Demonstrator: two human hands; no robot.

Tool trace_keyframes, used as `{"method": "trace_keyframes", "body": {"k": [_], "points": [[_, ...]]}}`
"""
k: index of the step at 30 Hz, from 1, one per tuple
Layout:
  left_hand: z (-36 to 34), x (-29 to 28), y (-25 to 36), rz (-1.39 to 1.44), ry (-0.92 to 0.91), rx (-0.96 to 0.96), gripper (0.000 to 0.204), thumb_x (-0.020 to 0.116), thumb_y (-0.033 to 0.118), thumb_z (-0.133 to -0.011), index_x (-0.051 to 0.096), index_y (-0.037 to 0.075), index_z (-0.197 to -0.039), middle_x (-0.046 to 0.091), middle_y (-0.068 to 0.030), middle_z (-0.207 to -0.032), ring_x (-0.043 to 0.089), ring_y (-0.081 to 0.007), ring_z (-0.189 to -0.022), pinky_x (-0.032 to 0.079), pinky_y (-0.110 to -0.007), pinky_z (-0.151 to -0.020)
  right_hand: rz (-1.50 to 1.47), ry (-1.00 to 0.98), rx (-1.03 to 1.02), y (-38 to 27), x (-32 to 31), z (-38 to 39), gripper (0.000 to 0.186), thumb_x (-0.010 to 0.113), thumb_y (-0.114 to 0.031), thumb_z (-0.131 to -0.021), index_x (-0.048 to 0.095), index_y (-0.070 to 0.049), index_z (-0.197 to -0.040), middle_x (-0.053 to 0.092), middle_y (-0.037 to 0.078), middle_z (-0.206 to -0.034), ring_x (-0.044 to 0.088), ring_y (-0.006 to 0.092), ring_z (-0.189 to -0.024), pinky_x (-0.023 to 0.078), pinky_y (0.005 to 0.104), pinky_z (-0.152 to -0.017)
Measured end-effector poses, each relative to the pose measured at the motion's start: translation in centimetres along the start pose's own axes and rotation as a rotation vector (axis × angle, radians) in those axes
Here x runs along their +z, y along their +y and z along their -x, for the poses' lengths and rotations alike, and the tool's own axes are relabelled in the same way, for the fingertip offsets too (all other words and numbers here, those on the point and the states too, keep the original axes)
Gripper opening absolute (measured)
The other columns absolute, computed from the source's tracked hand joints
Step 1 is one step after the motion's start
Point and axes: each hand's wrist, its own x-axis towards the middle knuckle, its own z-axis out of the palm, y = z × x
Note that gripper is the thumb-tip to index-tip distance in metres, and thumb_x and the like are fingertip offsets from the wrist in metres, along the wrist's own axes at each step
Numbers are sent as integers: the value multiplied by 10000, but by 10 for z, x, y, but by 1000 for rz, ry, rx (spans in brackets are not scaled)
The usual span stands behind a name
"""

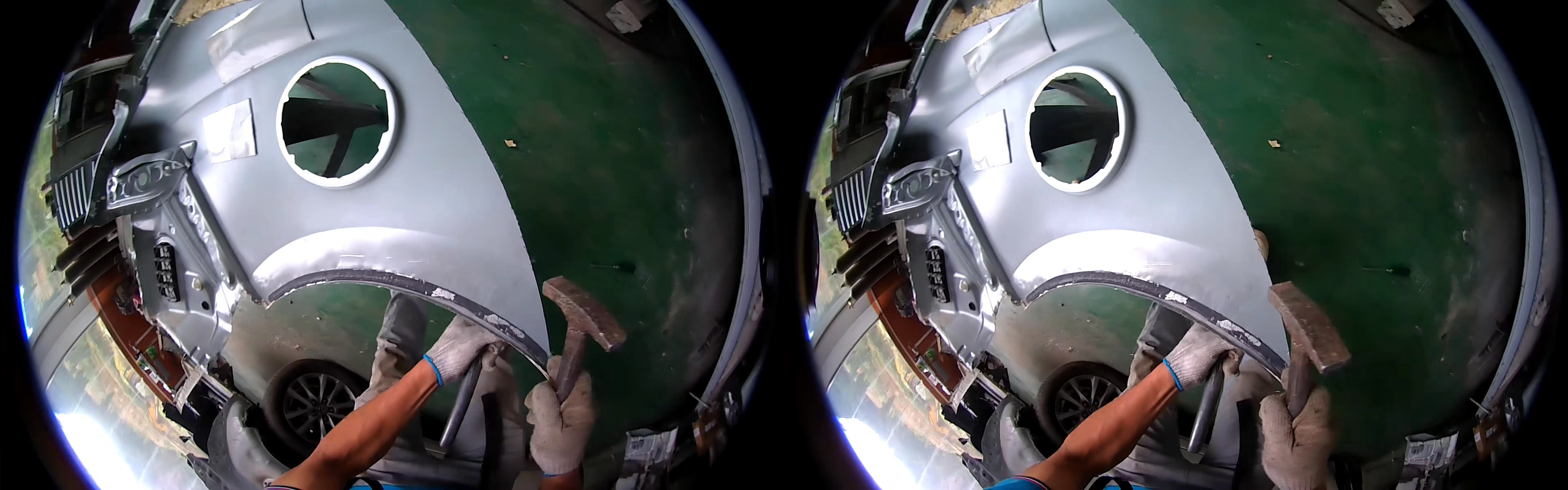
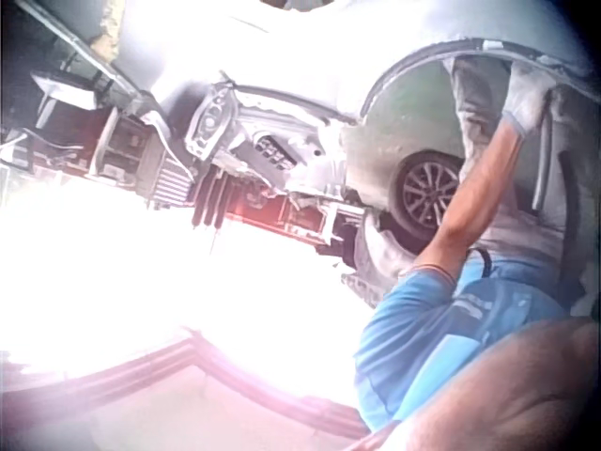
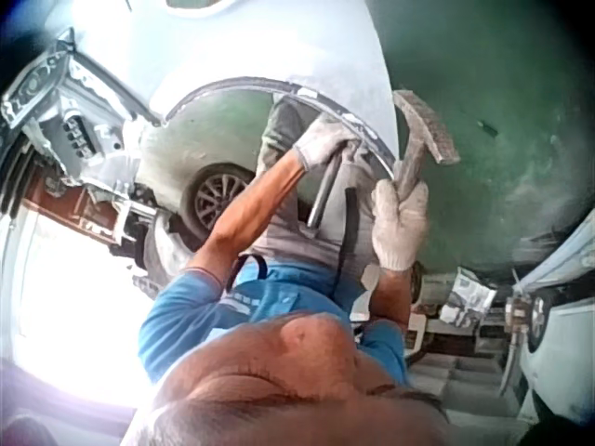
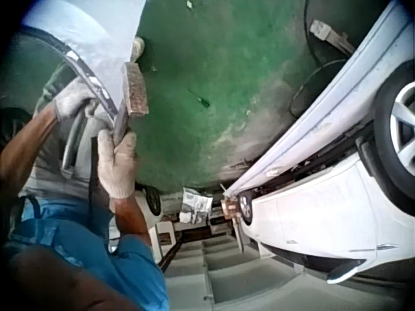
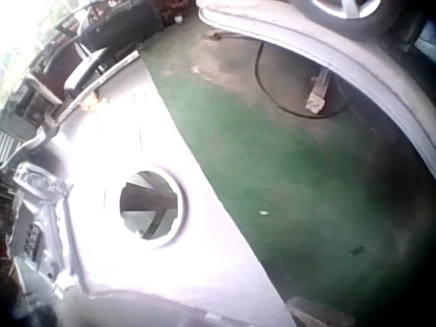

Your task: The person uses a hammer and a metal dolly to smooth and shape the edges of a white car bumper with a circular cutout. They repeatedly strike the bumper's edge while supporting it with the dolly, then flip the bumper to continue working on the underside.

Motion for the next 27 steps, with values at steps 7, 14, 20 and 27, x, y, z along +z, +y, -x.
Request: {"method": "trace_keyframes", "body": {"k": [7, 14, 20, 27], "points": [[-13, -16, 1, -354, -217, -30, 210, 582, 137, -948, 650, 20, -788, 649, -61, -693, 636, -126, -618, 518, -299, -590, 288, 33, -110, 35, 21, 10, 293, 619, -79, -941, 559, -44, -1225, 585, 8, -801, 521, 55, -609, 410, 214, -529], [-24, -30, 1, -459, -288, 13, 295, 587, 284, -951, 639, 50, -778, 652, -66, -647, 653, -177, -650, 512, -337, -664, 92, 195, 166, -8, 55, 27, 342, 605, -120, -933, 556, -19, -1256, 584, 16, -773, 509, 69, -579, 397, 217, -508], [-36, -34, 11, -589, -370, 25, 342, 497, 334, -970, 659, 83, -803, 696, -34, -686, 675, -181, -711, 515, -348, -691, -108, 233, -137, -18, 54, 34, 516, 659, -288, -953, 545, 51, -1325, 585, 26, -693, 513, 94, -498, 416, 233, -441], [-55, -29, -6, -644, -328, 162, 326, 555, 295, -924, 696, 108, -697, 684, -20, -651, 665, -171, -695, 522, -347, -666, -249, 160, -26, -2, 59, 32, 566, 678, -414, -981, 537, 41, -1287, 574, 17, -654, 516, 86, -491, 397, 224, -401]]}}
